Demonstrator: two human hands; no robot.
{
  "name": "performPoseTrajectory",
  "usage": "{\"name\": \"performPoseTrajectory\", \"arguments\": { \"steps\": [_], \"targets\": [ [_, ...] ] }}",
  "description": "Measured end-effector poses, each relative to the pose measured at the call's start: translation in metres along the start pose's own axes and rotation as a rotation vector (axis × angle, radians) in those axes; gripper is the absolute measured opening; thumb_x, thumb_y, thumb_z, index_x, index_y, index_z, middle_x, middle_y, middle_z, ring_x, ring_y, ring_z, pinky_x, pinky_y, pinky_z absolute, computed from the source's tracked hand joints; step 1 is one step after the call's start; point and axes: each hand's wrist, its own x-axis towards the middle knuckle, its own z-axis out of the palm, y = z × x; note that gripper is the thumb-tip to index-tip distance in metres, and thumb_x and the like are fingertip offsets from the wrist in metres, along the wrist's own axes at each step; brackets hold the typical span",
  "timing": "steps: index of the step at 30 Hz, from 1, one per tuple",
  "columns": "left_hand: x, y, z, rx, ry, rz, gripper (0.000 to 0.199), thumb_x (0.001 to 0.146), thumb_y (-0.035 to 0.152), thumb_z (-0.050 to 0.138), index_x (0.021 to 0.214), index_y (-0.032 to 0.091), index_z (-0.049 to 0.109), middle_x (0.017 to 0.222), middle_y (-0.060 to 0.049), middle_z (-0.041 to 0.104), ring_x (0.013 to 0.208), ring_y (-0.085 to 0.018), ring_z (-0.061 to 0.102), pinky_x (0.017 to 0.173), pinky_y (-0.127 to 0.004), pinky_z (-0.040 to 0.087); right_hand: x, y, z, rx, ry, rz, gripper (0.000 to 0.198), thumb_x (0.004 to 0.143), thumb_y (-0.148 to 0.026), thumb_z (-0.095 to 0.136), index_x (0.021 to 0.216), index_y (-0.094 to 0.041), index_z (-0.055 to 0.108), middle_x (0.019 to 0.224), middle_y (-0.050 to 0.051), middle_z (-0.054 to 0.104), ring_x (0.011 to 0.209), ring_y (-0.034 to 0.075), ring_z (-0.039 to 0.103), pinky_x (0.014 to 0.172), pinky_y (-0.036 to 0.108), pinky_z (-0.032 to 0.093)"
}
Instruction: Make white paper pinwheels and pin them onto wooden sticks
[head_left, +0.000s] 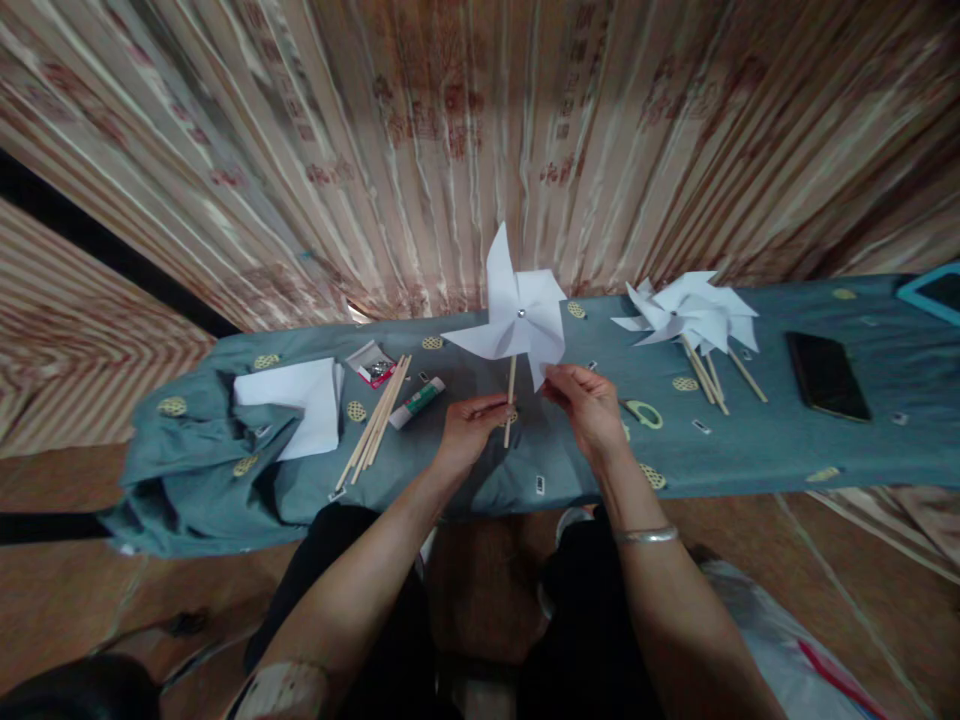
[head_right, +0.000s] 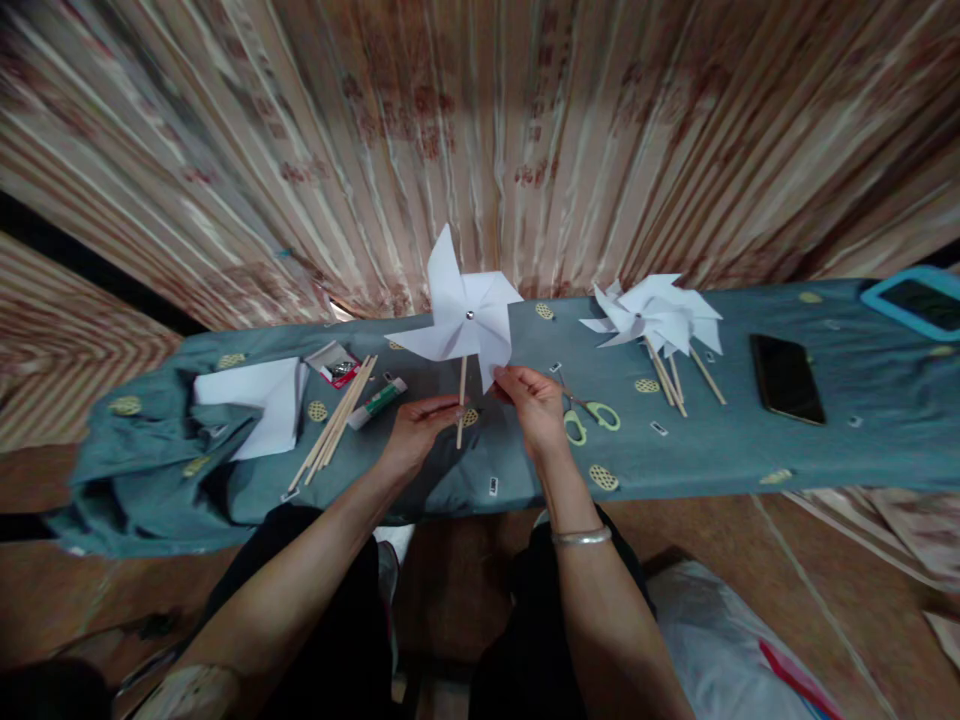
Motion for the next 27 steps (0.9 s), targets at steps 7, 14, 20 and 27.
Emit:
{"name": "performPoseTrajectory", "arguments": {
  "steps": [7, 14, 20, 27],
  "targets": [
    [0.0, -0.002, 0.001, 0.017, -0.004, 0.035, 0.03, 0.052, 0.029, 0.091, 0.078, 0.017, 0.081, 0.078, -0.006, 0.079, 0.072, -0.02, 0.071, 0.08, -0.035, 0.055, -0.006, 0.003, 0.007, 0.004, -0.094, 0.048, 0.035, 0.052, -0.053, 0.091, 0.056, -0.023, 0.074, 0.056, -0.001, 0.068, 0.055, 0.01, 0.056, 0.056, 0.023, 0.045],
    [-0.002, -0.001, 0.0, 0.03, -0.059, 0.057, 0.033, 0.055, 0.031, 0.09, 0.084, 0.017, 0.082, 0.086, -0.008, 0.08, 0.082, -0.022, 0.073, 0.088, -0.037, 0.054, -0.008, 0.008, 0.01, -0.09, -0.214, -0.015, 0.038, 0.061, -0.057, 0.085, 0.06, -0.021, 0.075, 0.061, 0.002, 0.071, 0.056, 0.011, 0.057, 0.058, 0.026, 0.045],
    [-0.004, 0.003, -0.004, 0.07, -0.059, 0.018, 0.034, 0.053, 0.034, 0.092, 0.08, 0.017, 0.082, 0.085, -0.008, 0.08, 0.083, -0.024, 0.073, 0.09, -0.039, 0.054, 0.018, 0.003, -0.021, -0.098, 0.165, -0.146, 0.038, 0.06, -0.056, 0.085, 0.061, -0.021, 0.071, 0.061, 0.001, 0.07, 0.055, 0.012, 0.058, 0.054, 0.025, 0.045],
    [-0.011, 0.006, -0.008, 0.132, -0.184, -0.058, 0.035, 0.051, 0.036, 0.092, 0.08, 0.018, 0.082, 0.09, -0.009, 0.08, 0.09, -0.027, 0.073, 0.094, -0.041, 0.053, 0.039, 0.004, -0.037, -0.111, 0.226, -0.302, 0.039, 0.058, -0.047, 0.085, 0.086, -0.021, 0.075, 0.081, 0.002, 0.076, 0.077, 0.018, 0.07, 0.076, 0.034, 0.056]
  ]
}}
